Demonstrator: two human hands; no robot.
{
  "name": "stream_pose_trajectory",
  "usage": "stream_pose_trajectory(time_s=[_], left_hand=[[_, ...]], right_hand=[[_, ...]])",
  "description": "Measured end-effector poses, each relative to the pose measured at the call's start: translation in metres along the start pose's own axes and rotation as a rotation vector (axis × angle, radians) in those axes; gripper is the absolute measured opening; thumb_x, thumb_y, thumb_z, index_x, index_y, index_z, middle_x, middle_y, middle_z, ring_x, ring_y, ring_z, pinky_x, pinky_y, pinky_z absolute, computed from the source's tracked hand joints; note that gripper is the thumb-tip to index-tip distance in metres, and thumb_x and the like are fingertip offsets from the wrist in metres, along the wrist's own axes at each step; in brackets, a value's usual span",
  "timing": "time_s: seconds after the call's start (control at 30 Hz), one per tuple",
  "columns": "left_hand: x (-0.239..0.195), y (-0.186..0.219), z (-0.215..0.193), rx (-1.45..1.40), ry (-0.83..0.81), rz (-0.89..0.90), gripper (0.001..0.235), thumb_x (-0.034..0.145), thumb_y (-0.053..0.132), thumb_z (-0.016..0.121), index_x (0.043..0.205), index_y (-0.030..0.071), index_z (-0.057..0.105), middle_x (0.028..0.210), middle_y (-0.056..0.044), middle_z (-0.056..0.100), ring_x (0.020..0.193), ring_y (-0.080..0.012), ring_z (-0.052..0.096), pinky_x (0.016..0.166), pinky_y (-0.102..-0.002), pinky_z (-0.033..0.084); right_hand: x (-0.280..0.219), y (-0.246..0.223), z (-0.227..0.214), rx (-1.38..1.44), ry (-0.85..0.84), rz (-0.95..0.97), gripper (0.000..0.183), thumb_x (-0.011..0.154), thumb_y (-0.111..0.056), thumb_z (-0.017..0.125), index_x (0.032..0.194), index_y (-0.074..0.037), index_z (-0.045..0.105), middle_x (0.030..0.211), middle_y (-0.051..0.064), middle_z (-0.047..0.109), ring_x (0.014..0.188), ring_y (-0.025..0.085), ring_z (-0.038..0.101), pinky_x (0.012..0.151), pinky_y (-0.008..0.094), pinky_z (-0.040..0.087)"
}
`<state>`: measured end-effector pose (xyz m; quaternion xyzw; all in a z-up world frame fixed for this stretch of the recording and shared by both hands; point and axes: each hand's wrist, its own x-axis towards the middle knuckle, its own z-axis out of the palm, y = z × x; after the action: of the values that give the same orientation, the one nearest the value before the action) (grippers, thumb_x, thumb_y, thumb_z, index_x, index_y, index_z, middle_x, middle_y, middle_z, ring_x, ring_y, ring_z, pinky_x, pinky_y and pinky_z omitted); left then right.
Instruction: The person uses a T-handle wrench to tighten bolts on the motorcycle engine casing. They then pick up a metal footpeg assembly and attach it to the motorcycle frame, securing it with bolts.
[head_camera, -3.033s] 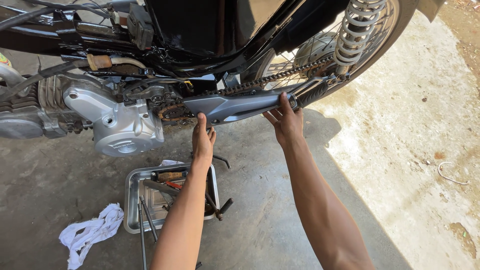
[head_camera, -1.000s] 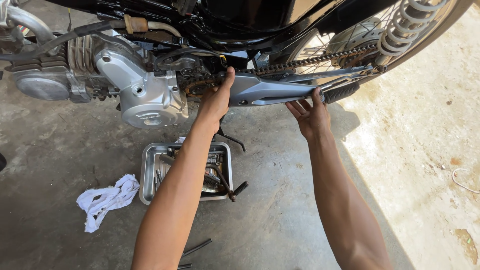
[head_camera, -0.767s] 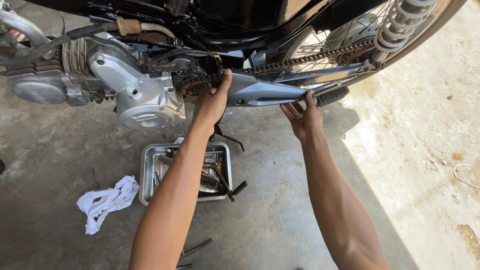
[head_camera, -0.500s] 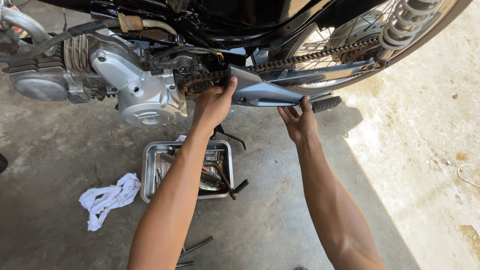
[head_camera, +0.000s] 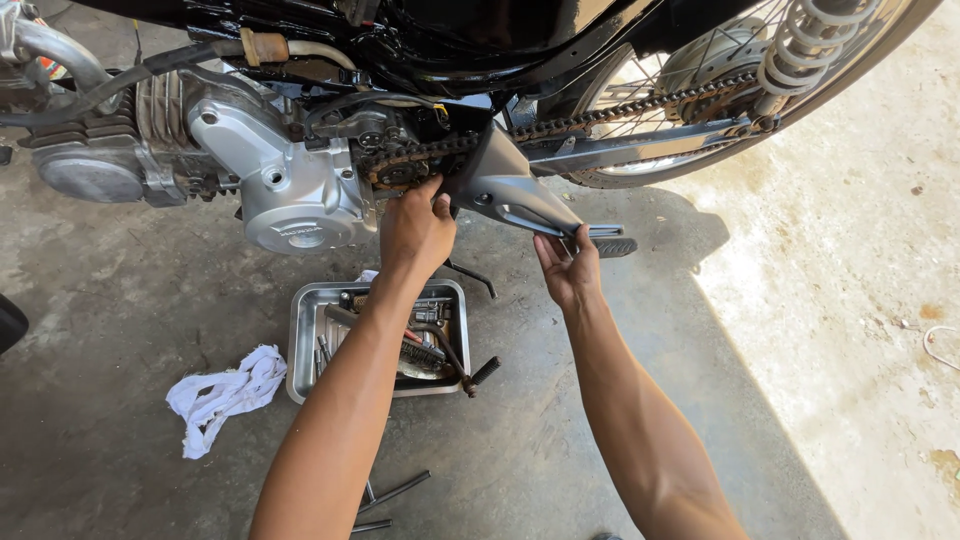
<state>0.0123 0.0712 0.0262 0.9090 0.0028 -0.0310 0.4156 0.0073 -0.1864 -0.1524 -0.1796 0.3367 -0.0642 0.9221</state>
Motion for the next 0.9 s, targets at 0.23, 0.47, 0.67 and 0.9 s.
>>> stream_pose_trajectory(time_s=[0.23,0.47,0.67,0.9], left_hand=[[-0.007,-0.017,0.01,0.044,0.019,0.097,0.048,0.097,0.016,0.052,0.144,0.006,0.057,0.137,-0.026,0.062,0.123,-0.0467,0.06,0.101,-0.056,0.051],[-0.035,-0.006,0.01,-0.009,0.069,0.232,0.059,0.097,0.005,0.051,0.154,-0.003,0.039,0.154,-0.033,0.041,0.14,-0.0492,0.043,0.114,-0.056,0.04],[-0.049,-0.02,0.031,-0.033,0.104,0.239,0.076,0.095,0.004,0.058,0.16,-0.003,0.02,0.155,-0.043,0.03,0.143,-0.0549,0.035,0.116,-0.059,0.037],[-0.044,-0.042,0.041,-0.053,0.055,0.221,0.082,0.096,0.008,0.059,0.164,0.008,0.013,0.159,-0.038,0.027,0.142,-0.055,0.037,0.109,-0.061,0.044]], right_hand=[[-0.003,0.009,-0.006,-0.027,0.009,-0.003,0.049,0.102,-0.047,0.056,0.118,-0.004,0.038,0.126,0.029,0.057,0.122,0.044,0.064,0.1,0.052,0.059],[-0.008,0.007,-0.001,-0.087,0.002,-0.012,0.051,0.103,-0.048,0.054,0.119,-0.003,0.035,0.124,0.028,0.061,0.12,0.042,0.067,0.099,0.051,0.06],[-0.008,0.005,0.001,-0.122,-0.013,0.004,0.053,0.103,-0.05,0.053,0.121,-0.004,0.034,0.125,0.026,0.06,0.122,0.039,0.066,0.101,0.05,0.059],[-0.029,0.006,0.013,-0.114,0.027,-0.001,0.054,0.103,-0.049,0.053,0.124,-0.005,0.032,0.127,0.028,0.059,0.123,0.04,0.064,0.102,0.051,0.058]])
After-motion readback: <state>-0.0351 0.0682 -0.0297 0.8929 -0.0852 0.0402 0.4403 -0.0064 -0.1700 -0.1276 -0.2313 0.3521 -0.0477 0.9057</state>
